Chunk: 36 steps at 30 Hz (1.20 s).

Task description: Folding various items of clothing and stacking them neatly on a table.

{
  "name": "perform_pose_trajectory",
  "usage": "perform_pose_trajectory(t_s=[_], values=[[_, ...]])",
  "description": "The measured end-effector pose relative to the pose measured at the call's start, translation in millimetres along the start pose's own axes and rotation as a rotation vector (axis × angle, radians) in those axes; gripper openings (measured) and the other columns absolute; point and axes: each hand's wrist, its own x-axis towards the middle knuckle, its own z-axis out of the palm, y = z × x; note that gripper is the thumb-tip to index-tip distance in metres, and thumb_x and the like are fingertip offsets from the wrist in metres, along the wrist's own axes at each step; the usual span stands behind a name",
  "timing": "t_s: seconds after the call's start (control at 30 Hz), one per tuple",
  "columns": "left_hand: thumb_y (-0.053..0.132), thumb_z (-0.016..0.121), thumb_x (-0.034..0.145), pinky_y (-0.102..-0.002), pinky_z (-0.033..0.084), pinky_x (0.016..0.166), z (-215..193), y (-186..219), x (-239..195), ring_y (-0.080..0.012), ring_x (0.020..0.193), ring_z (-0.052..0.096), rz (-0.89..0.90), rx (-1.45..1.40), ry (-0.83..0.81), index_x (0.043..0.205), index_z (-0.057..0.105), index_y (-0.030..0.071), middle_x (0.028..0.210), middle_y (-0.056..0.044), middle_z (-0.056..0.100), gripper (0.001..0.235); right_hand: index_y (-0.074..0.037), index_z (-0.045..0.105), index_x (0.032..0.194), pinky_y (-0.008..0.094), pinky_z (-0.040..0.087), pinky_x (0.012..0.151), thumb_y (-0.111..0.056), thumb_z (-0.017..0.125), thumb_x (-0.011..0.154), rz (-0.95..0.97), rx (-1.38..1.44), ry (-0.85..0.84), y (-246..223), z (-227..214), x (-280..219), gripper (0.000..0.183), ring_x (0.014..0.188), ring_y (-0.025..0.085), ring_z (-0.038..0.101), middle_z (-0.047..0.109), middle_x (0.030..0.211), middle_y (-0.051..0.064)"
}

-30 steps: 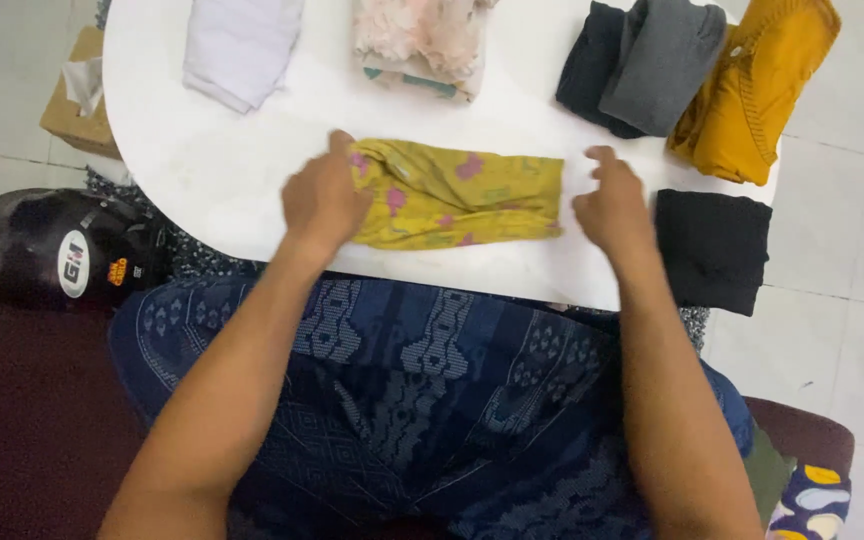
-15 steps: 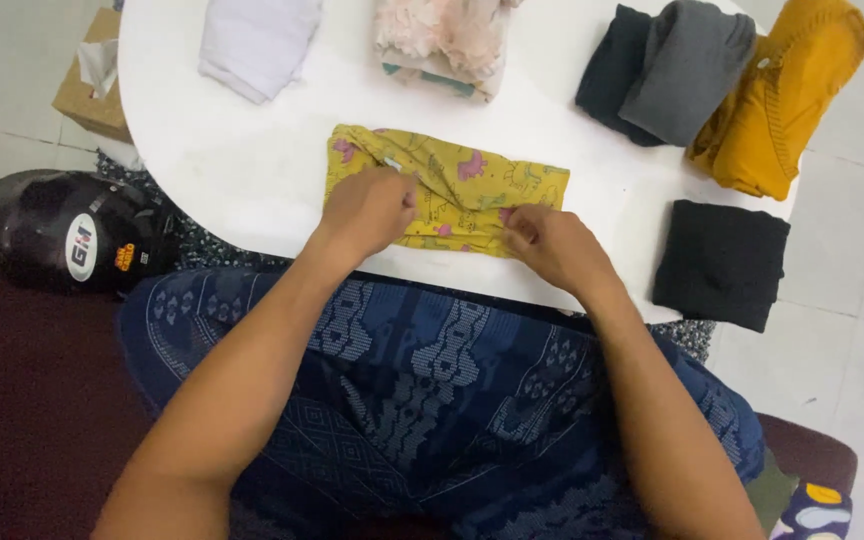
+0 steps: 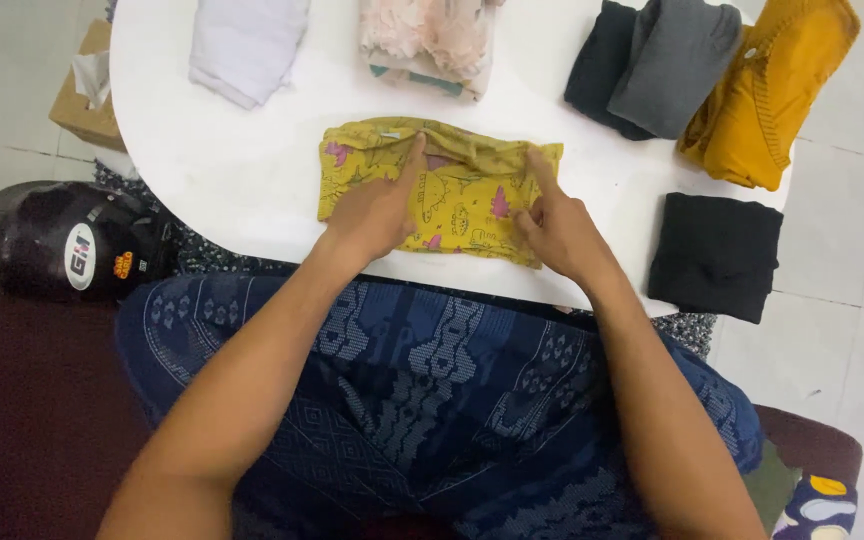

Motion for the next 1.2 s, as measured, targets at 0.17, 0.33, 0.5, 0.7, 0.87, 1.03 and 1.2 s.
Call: perform_pose_trajectory(t_s=[0.17, 0.33, 0.5, 0.7, 0.87, 1.03, 1.2], values=[[0.013, 0.074, 0.102, -0.058, 0.062, 0.095, 11, -10, 11, -0.0456, 0.118, 0.076, 0.022, 0.031, 0.006, 0.177, 0.026, 0.005, 0.131, -0.035, 0.072, 0.090, -0.003, 0.032, 0.173, 0.051, 0.059, 0.085, -0.009, 0.074, 0.105, -0.088, 0.050, 0.239, 18, 7, 15, 0.081, 0.096, 0.039, 0.074, 0.075, 0.115, 0.024], [0.019, 0.073, 0.103, -0.055, 0.065, 0.092, 9, -8, 10, -0.0441, 0.114, 0.077, 0.048, 0.068, 0.006, 0.175, 0.034, 0.008, 0.128, -0.033, 0.074, 0.083, -0.007, 0.049, 0.167, 0.059, 0.057, 0.111, -0.002, 0.088, 0.090, -0.141, -0.105, 0.367, 13, 9, 30, 0.087, 0.134, 0.050, 0.062, 0.055, 0.142, 0.026], [0.023, 0.072, 0.104, -0.054, 0.065, 0.092, 16, -16, 11, -0.0433, 0.116, 0.077, 0.032, 0.024, 0.020, 0.169, 0.046, 0.007, 0.129, -0.032, 0.074, 0.071, -0.028, 0.083, 0.124, 0.037, 0.051, 0.098, -0.024, 0.085, 0.101, -0.332, -0.397, 0.571, 81, 43, 92, 0.023, 0.111, 0.018, 0.069, 0.070, 0.112, -0.003], [0.018, 0.069, 0.105, -0.053, 0.063, 0.096, 19, -30, 14, -0.0433, 0.118, 0.075, 0.068, 0.013, 0.084, 0.157, 0.061, 0.004, 0.130, -0.029, 0.075, 0.054, -0.023, 0.089, 0.113, 0.042, 0.055, 0.098, -0.019, 0.082, 0.102, -0.270, -0.446, 0.479, 76, 31, 72, 0.014, 0.116, 0.025, 0.069, 0.076, 0.115, 0.004], [0.017, 0.073, 0.104, -0.051, 0.063, 0.095, 39, -38, 38, -0.0428, 0.119, 0.074, 0.189, 0.021, 0.228, 0.145, 0.071, 0.006, 0.128, -0.027, 0.074, 0.043, -0.018, 0.087, 0.124, 0.042, 0.058, 0.105, -0.014, 0.076, 0.103, -0.209, -0.348, 0.386, 46, 23, 48, 0.023, 0.124, 0.030, 0.069, 0.072, 0.124, 0.010], [0.010, 0.073, 0.104, -0.047, 0.059, 0.101, 25, -27, 41, -0.0380, 0.127, 0.065, 0.347, 0.028, 0.449, 0.134, 0.075, 0.006, 0.129, -0.020, 0.067, 0.030, -0.010, 0.084, 0.127, 0.042, 0.061, 0.105, -0.008, 0.075, 0.104, -0.213, -0.249, 0.397, 40, 16, 44, 0.025, 0.124, 0.033, 0.069, 0.066, 0.123, 0.014], [0.022, 0.067, 0.111, -0.062, 0.037, 0.124, 39, -44, 51, -0.0353, 0.138, 0.061, 0.184, 0.210, 0.419, 0.129, 0.079, 0.009, 0.133, -0.018, 0.071, 0.025, -0.014, 0.083, 0.134, 0.043, 0.059, 0.110, -0.028, 0.071, 0.111, -0.143, -0.306, 0.222, 29, 13, 36, 0.029, 0.128, 0.032, 0.069, 0.070, 0.129, 0.015]])
